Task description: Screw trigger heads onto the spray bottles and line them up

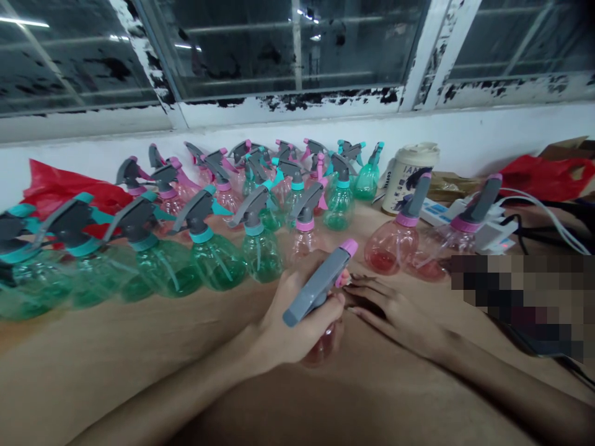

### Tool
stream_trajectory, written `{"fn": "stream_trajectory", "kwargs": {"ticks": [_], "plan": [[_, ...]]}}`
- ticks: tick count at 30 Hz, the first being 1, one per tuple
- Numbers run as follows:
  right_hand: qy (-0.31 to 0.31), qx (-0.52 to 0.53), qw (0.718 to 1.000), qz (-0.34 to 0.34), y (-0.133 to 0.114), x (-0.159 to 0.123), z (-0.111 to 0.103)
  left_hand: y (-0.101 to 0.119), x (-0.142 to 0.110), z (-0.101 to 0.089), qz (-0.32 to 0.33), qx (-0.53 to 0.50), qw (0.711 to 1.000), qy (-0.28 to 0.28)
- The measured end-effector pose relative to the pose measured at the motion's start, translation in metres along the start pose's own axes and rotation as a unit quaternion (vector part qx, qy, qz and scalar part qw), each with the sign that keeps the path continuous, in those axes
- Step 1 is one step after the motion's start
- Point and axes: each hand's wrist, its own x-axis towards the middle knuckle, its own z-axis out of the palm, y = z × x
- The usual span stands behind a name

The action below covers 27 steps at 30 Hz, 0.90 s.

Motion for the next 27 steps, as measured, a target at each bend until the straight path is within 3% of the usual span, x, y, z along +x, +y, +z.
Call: {"fn": "stream_trajectory", "kwargs": {"ticks": [6, 13, 27], "plan": [[-0.001, -0.006, 1.000, 0.001, -0.002, -0.001, -0.002, 0.004, 0.003, -0.002, 0.013, -0.012, 0.999, -0.029], [0.005, -0.013, 1.000, -0.003, -0.001, 0.000, -0.003, 0.006, 0.004, -0.003, 0.051, 0.003, 0.999, 0.019], [0.002, -0.001, 1.000, -0.005, 0.000, -0.001, -0.005, 0.012, 0.006, -0.002, 0.056, 0.025, 0.998, 0.022]]}}
